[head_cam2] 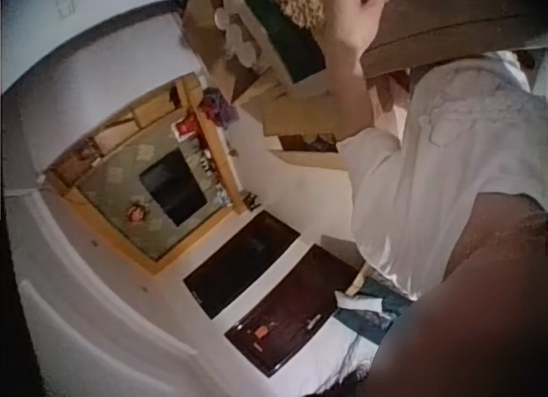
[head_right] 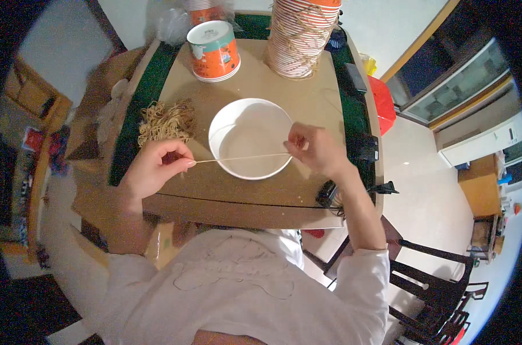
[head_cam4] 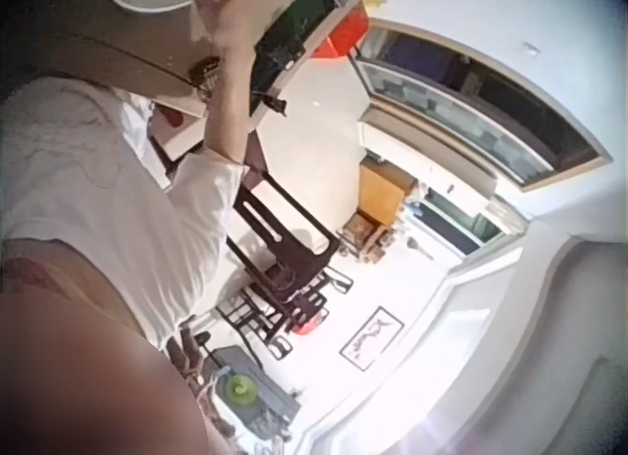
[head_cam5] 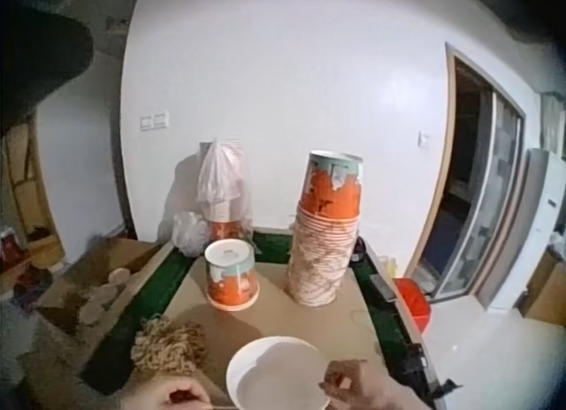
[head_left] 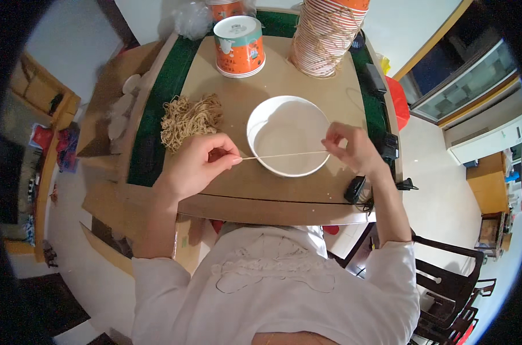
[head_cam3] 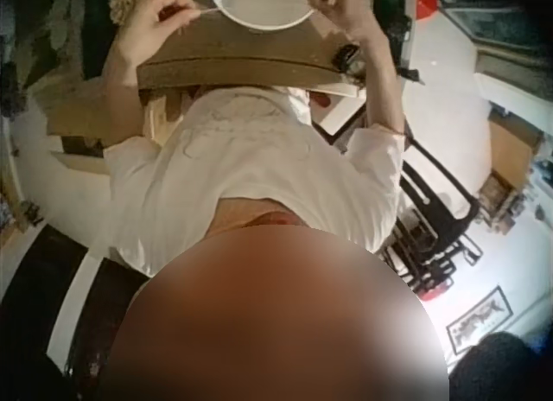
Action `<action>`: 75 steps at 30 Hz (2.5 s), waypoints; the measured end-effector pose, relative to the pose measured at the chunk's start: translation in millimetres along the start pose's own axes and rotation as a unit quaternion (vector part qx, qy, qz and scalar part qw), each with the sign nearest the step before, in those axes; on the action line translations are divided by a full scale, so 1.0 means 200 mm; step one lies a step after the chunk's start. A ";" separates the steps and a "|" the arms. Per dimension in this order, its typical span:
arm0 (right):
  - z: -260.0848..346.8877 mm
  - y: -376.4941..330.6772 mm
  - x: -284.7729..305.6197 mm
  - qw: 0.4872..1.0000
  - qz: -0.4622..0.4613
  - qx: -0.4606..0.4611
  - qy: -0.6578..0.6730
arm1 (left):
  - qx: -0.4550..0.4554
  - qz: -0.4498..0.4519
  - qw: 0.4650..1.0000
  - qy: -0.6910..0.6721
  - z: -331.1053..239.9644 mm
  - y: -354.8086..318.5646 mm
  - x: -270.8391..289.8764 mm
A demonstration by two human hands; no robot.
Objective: Securing rubber bands onto paper buckets for packaging.
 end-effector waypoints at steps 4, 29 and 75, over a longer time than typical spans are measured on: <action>0.06 0.18 0.03 0.999 0.027 -0.021 -0.004 | -0.052 0.033 0.998 -0.006 0.07 0.03 -0.05; 0.27 -0.43 -0.32 0.891 0.007 -0.253 0.377 | 0.160 0.170 0.739 -0.632 0.10 0.06 -0.53; 0.00 -0.39 -0.63 0.822 -0.395 -0.160 0.377 | -0.181 -0.086 0.965 0.167 0.00 0.25 -0.73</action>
Point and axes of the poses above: each hand's wrist, its own y-axis towards the middle knuckle, its own x-axis out of the back of the hand, z = x × y, the point moved 1 cm from there along y, towards the middle knuckle, and after that the axes turned 14 degrees about -z, right-handed, at the moved point
